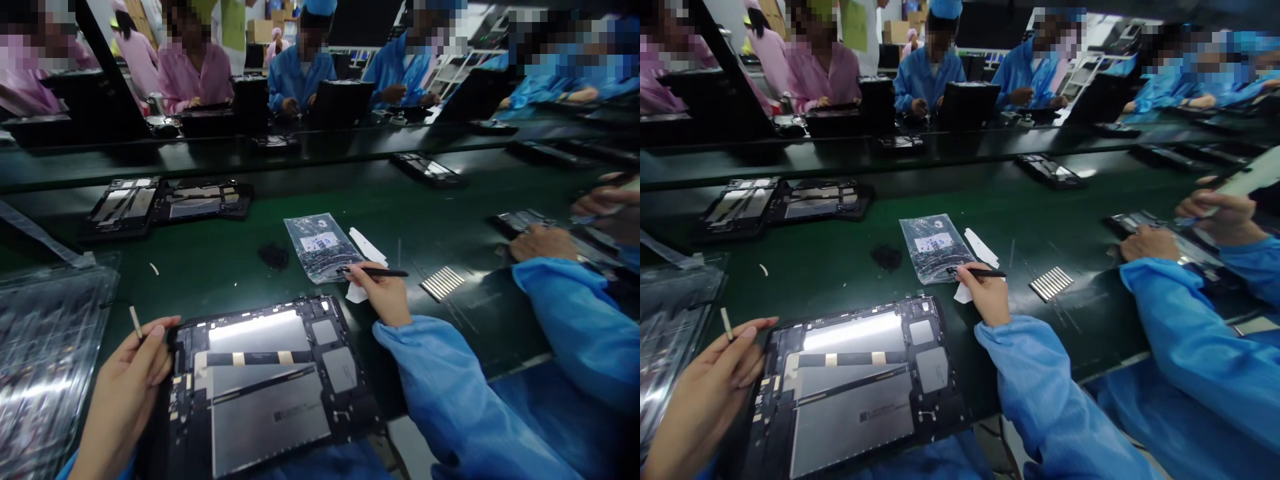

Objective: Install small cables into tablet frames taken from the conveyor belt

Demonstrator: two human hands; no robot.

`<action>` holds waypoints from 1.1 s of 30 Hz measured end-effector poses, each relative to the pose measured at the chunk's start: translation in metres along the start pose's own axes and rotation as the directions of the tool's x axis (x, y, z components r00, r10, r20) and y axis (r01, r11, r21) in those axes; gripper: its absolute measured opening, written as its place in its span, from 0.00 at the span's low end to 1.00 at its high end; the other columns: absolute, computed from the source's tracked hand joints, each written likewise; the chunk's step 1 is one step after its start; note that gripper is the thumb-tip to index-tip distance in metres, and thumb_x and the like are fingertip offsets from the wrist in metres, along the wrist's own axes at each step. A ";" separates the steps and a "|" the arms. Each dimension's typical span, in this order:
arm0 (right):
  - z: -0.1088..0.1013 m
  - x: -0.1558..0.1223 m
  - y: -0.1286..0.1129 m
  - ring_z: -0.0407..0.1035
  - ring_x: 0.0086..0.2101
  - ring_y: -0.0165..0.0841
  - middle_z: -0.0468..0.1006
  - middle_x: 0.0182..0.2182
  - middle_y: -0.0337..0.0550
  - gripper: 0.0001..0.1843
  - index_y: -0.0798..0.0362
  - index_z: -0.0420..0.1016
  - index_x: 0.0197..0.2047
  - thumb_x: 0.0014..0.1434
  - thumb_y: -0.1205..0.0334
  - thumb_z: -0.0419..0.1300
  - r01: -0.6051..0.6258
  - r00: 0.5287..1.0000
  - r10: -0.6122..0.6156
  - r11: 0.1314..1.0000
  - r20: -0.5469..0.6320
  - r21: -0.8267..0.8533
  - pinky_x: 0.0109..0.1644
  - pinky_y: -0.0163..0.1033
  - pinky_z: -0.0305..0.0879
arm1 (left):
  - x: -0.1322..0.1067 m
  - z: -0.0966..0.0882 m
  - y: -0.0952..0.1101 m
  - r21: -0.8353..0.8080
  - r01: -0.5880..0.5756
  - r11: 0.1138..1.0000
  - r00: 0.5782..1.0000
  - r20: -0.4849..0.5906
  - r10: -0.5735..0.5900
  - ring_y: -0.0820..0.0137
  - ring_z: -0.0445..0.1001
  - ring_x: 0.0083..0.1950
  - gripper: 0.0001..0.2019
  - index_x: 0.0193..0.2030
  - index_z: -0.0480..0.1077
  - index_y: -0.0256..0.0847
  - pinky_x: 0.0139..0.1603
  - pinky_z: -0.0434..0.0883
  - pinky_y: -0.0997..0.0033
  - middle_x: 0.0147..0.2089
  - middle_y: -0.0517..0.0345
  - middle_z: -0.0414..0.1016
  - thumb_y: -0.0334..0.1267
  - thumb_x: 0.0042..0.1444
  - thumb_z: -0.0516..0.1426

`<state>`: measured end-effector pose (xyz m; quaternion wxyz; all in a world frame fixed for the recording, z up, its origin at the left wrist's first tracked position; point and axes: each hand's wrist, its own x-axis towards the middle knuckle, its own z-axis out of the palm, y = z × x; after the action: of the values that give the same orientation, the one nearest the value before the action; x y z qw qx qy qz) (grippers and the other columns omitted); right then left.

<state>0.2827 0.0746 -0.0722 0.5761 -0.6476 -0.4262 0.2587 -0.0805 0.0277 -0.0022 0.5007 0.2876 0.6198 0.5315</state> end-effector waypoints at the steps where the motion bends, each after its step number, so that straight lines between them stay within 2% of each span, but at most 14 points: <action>1: -0.001 -0.002 -0.004 0.76 0.30 0.39 0.79 0.26 0.43 0.22 0.52 0.74 0.31 0.42 0.42 0.67 -0.013 1.000 0.013 1.000 -0.004 0.021 0.34 0.43 0.72 | 0.000 0.001 0.004 -0.043 -0.015 0.999 1.000 -0.013 0.014 0.84 0.48 0.17 0.22 0.37 0.75 0.36 0.16 0.51 0.84 0.15 0.71 0.53 0.44 0.34 0.69; 3: -0.002 -0.009 -0.017 0.77 0.30 0.39 0.81 0.28 0.44 0.22 0.52 0.74 0.31 0.43 0.41 0.67 -0.030 1.000 0.029 0.998 0.005 0.064 0.34 0.43 0.73 | -0.002 0.002 0.011 -0.099 -0.058 0.993 0.998 -0.040 0.055 0.86 0.48 0.17 0.18 0.35 0.75 0.37 0.16 0.51 0.84 0.20 0.67 0.64 0.40 0.35 0.69; 5: 0.001 -0.018 -0.037 0.77 0.29 0.37 0.81 0.30 0.45 0.22 0.52 0.74 0.31 0.44 0.42 0.67 -0.043 0.998 0.039 0.994 0.049 0.103 0.34 0.42 0.74 | -0.006 0.004 0.017 -0.111 -0.056 0.992 0.998 -0.013 0.055 0.88 0.49 0.16 0.17 0.35 0.75 0.37 0.15 0.50 0.84 0.30 0.60 0.74 0.40 0.36 0.68; 8: 0.015 -0.035 -0.072 0.76 0.27 0.34 0.82 0.29 0.44 0.18 0.52 0.74 0.30 0.46 0.45 0.67 -0.095 0.969 0.048 0.978 0.242 0.186 0.31 0.37 0.74 | -0.019 0.014 0.021 -0.043 0.030 0.999 0.984 0.176 -0.022 0.88 0.50 0.16 0.19 0.39 0.75 0.38 0.15 0.47 0.81 0.41 0.52 0.77 0.42 0.39 0.67; 11: 0.036 -0.053 -0.103 0.76 0.25 0.32 0.81 0.28 0.43 0.16 0.53 0.74 0.28 0.47 0.48 0.68 -0.194 0.862 0.057 0.955 0.504 0.224 0.29 0.35 0.73 | -0.034 0.029 0.019 0.091 0.085 0.992 0.881 0.458 -0.118 0.86 0.51 0.17 0.22 0.48 0.73 0.39 0.16 0.46 0.78 0.40 0.51 0.76 0.45 0.45 0.65; 14: 0.055 -0.066 -0.121 0.75 0.24 0.32 0.80 0.24 0.42 0.17 0.53 0.74 0.28 0.47 0.48 0.69 -0.259 0.741 0.063 0.945 0.668 0.198 0.29 0.35 0.73 | -0.042 0.043 0.014 0.150 0.065 0.987 0.774 0.616 -0.144 0.84 0.53 0.19 0.24 0.52 0.70 0.39 0.18 0.48 0.77 0.38 0.53 0.74 0.44 0.49 0.63; 16: 0.064 -0.070 -0.125 0.75 0.24 0.31 0.79 0.21 0.40 0.16 0.53 0.74 0.28 0.46 0.49 0.69 -0.307 0.686 0.081 0.933 0.724 0.187 0.29 0.33 0.72 | -0.044 0.047 0.011 0.155 0.044 0.987 0.747 0.650 -0.135 0.84 0.52 0.19 0.24 0.52 0.69 0.37 0.19 0.48 0.77 0.31 0.58 0.71 0.43 0.49 0.63; 18: 0.071 -0.072 -0.127 0.74 0.23 0.29 0.79 0.20 0.39 0.16 0.53 0.74 0.28 0.45 0.50 0.70 -0.379 0.653 0.126 0.908 0.747 0.179 0.28 0.31 0.71 | -0.043 0.048 0.009 0.151 0.038 0.988 0.752 0.647 -0.128 0.83 0.51 0.19 0.23 0.50 0.69 0.35 0.20 0.49 0.76 0.24 0.63 0.66 0.44 0.49 0.62; 21: 0.077 -0.073 -0.128 0.72 0.21 0.26 0.78 0.19 0.39 0.17 0.54 0.74 0.28 0.44 0.50 0.71 -0.498 0.622 0.204 0.848 0.756 0.181 0.27 0.28 0.68 | -0.042 0.046 0.006 0.120 0.067 0.990 0.766 0.630 -0.128 0.83 0.52 0.20 0.21 0.46 0.69 0.35 0.20 0.50 0.76 0.27 0.62 0.66 0.46 0.49 0.63; 25: 0.079 -0.074 -0.128 0.70 0.20 0.24 0.79 0.20 0.39 0.16 0.54 0.74 0.27 0.44 0.51 0.71 -0.583 0.580 0.280 0.798 0.765 0.150 0.25 0.26 0.66 | -0.040 0.043 0.002 0.102 0.099 0.990 0.747 0.650 -0.141 0.85 0.50 0.19 0.20 0.45 0.69 0.35 0.20 0.48 0.77 0.29 0.62 0.66 0.46 0.49 0.63; 27: 0.079 -0.073 -0.126 0.70 0.20 0.24 0.79 0.21 0.40 0.17 0.55 0.74 0.27 0.44 0.51 0.70 -0.597 0.569 0.304 0.792 0.764 0.129 0.25 0.26 0.66 | -0.040 0.043 0.001 0.105 0.110 0.988 0.738 0.657 -0.152 0.86 0.51 0.18 0.21 0.45 0.69 0.35 0.19 0.48 0.77 0.31 0.60 0.68 0.46 0.49 0.63; 29: 0.078 -0.071 -0.123 0.70 0.20 0.24 0.79 0.21 0.41 0.17 0.55 0.74 0.27 0.44 0.50 0.70 -0.583 0.587 0.300 0.801 0.752 0.135 0.24 0.26 0.66 | -0.040 0.043 0.001 0.101 0.122 0.987 0.751 0.641 -0.158 0.86 0.52 0.18 0.21 0.44 0.69 0.35 0.18 0.48 0.77 0.35 0.57 0.70 0.48 0.49 0.63; 31: 0.077 -0.067 -0.119 0.71 0.20 0.25 0.79 0.22 0.41 0.18 0.55 0.74 0.27 0.43 0.48 0.70 -0.502 0.660 0.258 0.850 0.705 0.159 0.24 0.28 0.67 | -0.039 0.043 0.002 0.074 0.132 0.988 0.784 0.603 -0.150 0.86 0.53 0.18 0.21 0.43 0.69 0.36 0.18 0.49 0.76 0.38 0.55 0.71 0.49 0.49 0.62; 33: 0.076 -0.063 -0.114 0.73 0.21 0.28 0.79 0.21 0.41 0.19 0.54 0.74 0.28 0.44 0.47 0.69 -0.340 0.754 0.188 0.932 0.629 0.129 0.26 0.30 0.69 | -0.038 0.042 0.002 0.032 0.148 0.988 0.814 0.564 -0.140 0.86 0.52 0.17 0.20 0.42 0.69 0.36 0.18 0.49 0.76 0.37 0.55 0.72 0.50 0.51 0.61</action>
<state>0.1594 0.0579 0.0129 0.4384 -0.5110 -0.4581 0.5803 -0.0290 0.0105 0.0148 0.7020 0.3807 0.4607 0.3874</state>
